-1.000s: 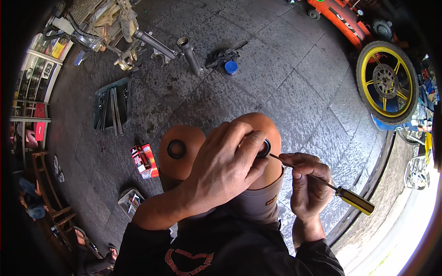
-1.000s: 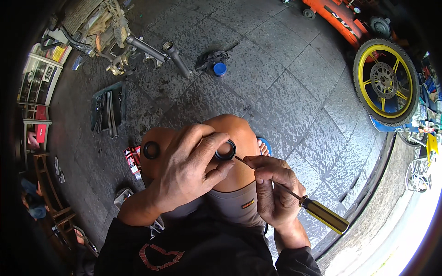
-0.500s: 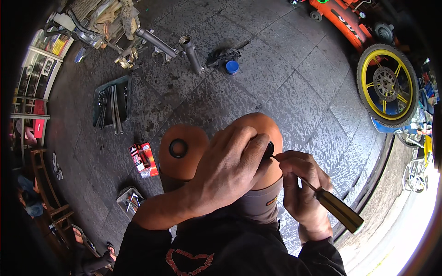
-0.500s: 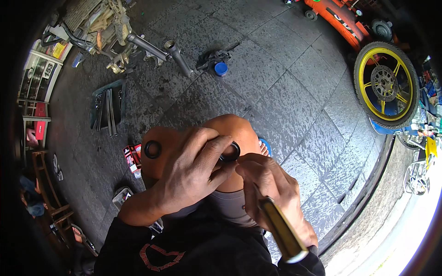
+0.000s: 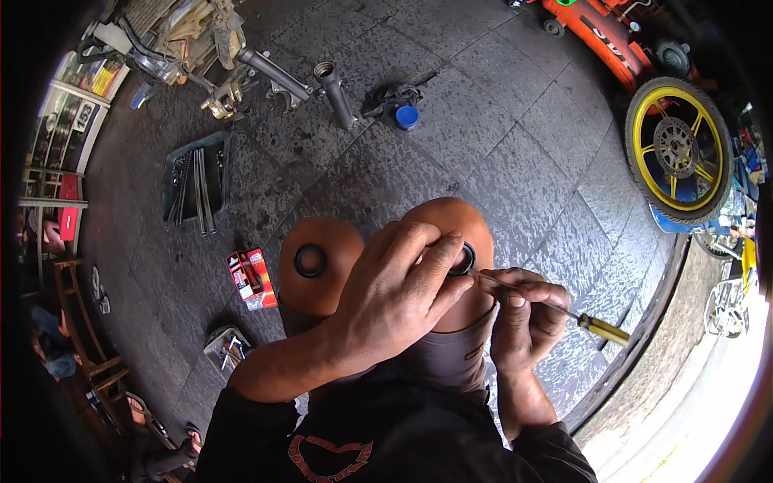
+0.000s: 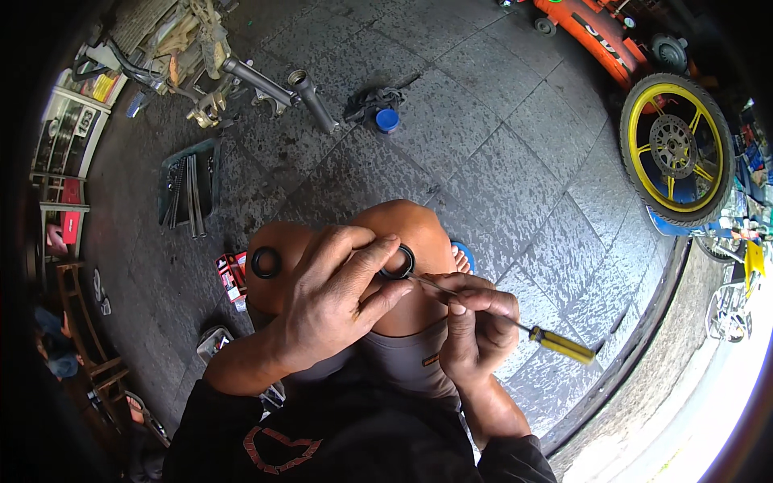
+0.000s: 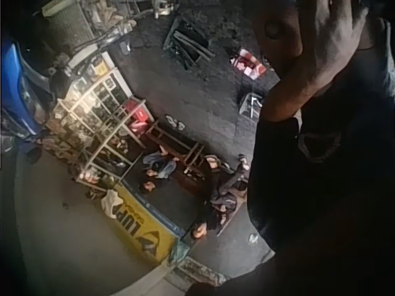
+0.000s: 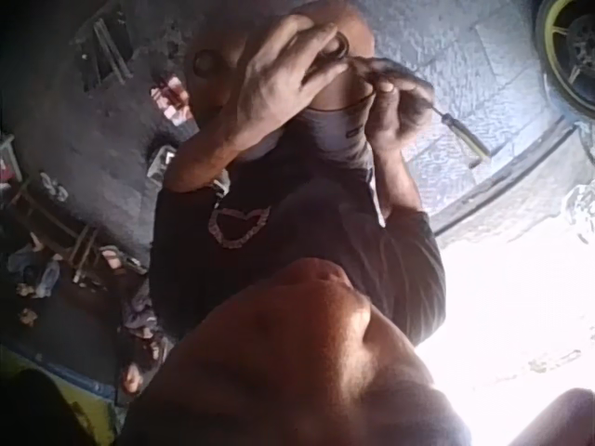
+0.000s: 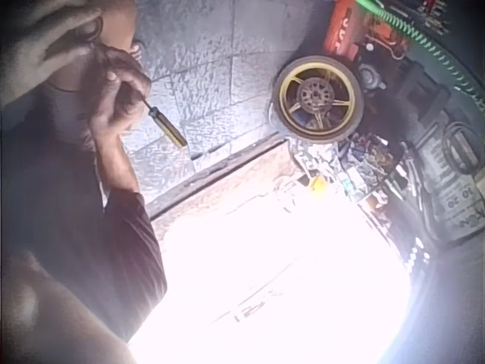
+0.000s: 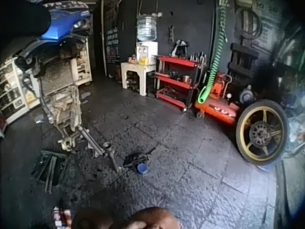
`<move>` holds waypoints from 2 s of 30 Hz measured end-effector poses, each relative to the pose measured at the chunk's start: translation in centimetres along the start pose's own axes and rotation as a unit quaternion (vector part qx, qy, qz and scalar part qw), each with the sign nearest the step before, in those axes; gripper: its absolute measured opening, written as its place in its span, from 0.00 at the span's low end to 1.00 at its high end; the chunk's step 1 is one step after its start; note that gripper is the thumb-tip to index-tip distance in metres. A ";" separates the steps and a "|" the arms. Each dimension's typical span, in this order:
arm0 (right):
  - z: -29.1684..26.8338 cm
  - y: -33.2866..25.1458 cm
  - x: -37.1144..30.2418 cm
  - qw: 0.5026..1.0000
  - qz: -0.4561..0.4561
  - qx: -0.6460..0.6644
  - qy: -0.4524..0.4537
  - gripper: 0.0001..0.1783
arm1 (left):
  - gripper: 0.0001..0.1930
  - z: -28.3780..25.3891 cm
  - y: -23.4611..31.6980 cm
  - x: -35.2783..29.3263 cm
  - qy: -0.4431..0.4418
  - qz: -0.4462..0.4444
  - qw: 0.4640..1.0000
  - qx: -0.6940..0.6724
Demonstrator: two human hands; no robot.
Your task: The person wipes motorcycle fork components with a cloth, unpacks oil seals, removes their springs using a screwdriver, and trims the springs with pliers.
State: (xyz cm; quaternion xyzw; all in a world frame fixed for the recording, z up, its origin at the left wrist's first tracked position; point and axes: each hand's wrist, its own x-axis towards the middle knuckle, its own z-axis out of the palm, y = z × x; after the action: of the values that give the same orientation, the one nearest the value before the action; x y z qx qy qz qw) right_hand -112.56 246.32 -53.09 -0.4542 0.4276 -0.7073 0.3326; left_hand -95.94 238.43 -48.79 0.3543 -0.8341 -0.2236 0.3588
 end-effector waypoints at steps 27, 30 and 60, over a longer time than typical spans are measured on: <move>0.3 0.7 0.7 0.996 -0.004 0.089 -0.002 0.07 | 0.10 -0.3 0.8 -0.2 -0.004 -0.050 0.997 -0.050; 0.4 0.0 1.0 0.999 0.008 0.032 -0.014 0.05 | 0.09 -0.3 0.6 -0.4 0.023 -0.051 0.997 -0.055; 0.5 -0.7 1.4 0.994 0.072 0.083 0.002 0.09 | 0.08 -2.5 -1.0 -0.2 0.060 -0.056 0.969 -0.232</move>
State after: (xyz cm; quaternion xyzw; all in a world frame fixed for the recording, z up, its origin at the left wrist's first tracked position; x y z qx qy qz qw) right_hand -112.66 245.25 -51.86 -0.3914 0.3994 -0.7157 0.4183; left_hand -93.47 237.64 -47.94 0.3200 -0.7152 -0.4090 0.4678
